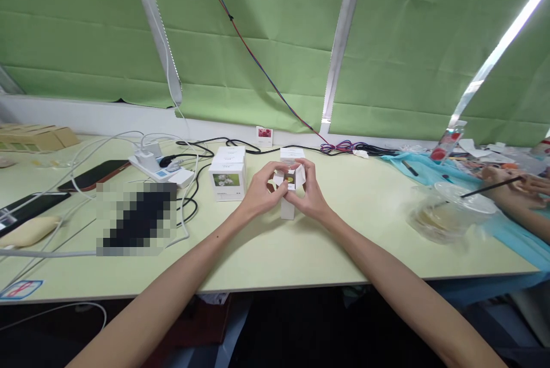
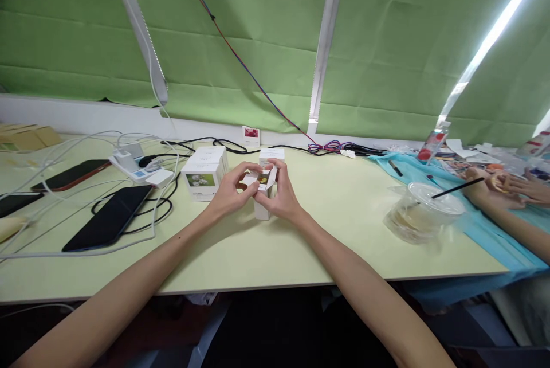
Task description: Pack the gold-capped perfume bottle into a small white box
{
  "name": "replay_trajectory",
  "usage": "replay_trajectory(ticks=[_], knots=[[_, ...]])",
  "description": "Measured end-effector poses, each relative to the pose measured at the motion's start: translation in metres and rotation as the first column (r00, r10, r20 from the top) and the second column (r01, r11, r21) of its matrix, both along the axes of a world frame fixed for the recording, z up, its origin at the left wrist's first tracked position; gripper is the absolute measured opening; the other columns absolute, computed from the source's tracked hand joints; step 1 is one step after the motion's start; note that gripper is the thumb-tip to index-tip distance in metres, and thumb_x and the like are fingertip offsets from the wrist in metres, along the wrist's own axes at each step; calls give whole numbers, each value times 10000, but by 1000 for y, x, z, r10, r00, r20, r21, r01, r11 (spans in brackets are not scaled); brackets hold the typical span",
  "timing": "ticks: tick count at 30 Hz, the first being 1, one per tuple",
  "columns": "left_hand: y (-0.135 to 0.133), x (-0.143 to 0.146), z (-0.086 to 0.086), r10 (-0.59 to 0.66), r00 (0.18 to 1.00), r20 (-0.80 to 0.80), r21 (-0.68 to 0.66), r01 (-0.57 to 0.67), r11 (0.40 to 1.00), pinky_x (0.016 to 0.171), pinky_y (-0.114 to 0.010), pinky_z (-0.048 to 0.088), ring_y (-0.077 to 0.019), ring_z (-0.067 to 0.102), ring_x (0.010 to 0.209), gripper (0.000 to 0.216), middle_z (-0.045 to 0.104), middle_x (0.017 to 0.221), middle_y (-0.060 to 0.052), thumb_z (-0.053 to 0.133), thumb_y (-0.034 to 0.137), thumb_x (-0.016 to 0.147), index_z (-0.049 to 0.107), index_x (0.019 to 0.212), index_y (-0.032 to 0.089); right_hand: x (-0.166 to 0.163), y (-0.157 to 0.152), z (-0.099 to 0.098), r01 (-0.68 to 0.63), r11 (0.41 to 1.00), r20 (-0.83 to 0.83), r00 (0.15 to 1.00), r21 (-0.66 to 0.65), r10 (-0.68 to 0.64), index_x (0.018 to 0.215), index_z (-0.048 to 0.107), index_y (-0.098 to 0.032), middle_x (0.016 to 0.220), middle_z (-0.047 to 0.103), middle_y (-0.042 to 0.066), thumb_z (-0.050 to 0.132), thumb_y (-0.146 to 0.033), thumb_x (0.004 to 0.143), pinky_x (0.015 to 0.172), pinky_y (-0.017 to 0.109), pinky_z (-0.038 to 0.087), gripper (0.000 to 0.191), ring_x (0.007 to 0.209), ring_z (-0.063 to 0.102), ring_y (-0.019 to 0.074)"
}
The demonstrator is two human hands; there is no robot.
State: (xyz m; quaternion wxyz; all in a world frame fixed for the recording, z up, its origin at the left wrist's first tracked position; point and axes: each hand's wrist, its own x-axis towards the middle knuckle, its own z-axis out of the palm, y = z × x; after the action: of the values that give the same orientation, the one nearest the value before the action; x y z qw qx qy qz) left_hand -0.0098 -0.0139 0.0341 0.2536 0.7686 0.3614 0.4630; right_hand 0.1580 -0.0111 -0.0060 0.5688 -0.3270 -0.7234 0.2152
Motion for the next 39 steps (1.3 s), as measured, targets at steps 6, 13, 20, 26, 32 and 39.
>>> replay_trajectory(ticks=[6,13,20,26,32,39], knots=[[1,0,-1,-26,1000,-5,-15,26,1000,634,-225,482,-210,656,1062,272,664,1176,-61,552,233,821,630,1081,216,0,2,-1,10,1000,23,1000,-1,-10,1372,301,-279,1263,485,89,738,-362,797,953,414,549,727,992,621,214],[-1,0,-2,-29,1000,4,35,29,999,647,-221,503,-197,641,1045,317,638,1204,-63,544,211,839,641,1140,228,0,1,1,14,1000,34,999,21,-15,1374,316,-265,1280,498,95,730,-372,799,984,423,529,716,1030,617,223],[1,-1,-5,-15,1000,13,109,13,994,626,-212,505,-202,599,1084,350,551,1291,-90,570,210,844,632,1187,238,0,0,2,30,999,45,999,43,-32,1361,340,-265,1230,501,84,724,-352,802,938,424,536,683,964,607,214],[5,0,-12,36,998,47,180,-44,983,826,-317,564,-229,579,1161,454,505,1327,-94,623,202,798,558,1244,262,0,2,1,18,997,33,999,81,-21,1351,353,-271,1192,494,68,722,-338,809,888,403,530,659,942,591,203],[6,2,-16,41,987,158,94,-56,994,616,-246,535,-152,583,905,506,455,1250,-80,665,234,756,472,1223,263,0,2,1,5,997,17,1000,74,-6,1350,357,-272,1185,493,66,728,-317,802,905,401,529,663,960,589,204],[4,4,-14,-38,981,191,97,19,995,641,-232,524,-125,577,833,482,516,1072,-37,646,211,751,456,1193,250,0,1,2,19,998,32,999,65,-21,1354,352,-262,1205,495,76,725,-330,795,966,440,531,675,1019,602,225]])
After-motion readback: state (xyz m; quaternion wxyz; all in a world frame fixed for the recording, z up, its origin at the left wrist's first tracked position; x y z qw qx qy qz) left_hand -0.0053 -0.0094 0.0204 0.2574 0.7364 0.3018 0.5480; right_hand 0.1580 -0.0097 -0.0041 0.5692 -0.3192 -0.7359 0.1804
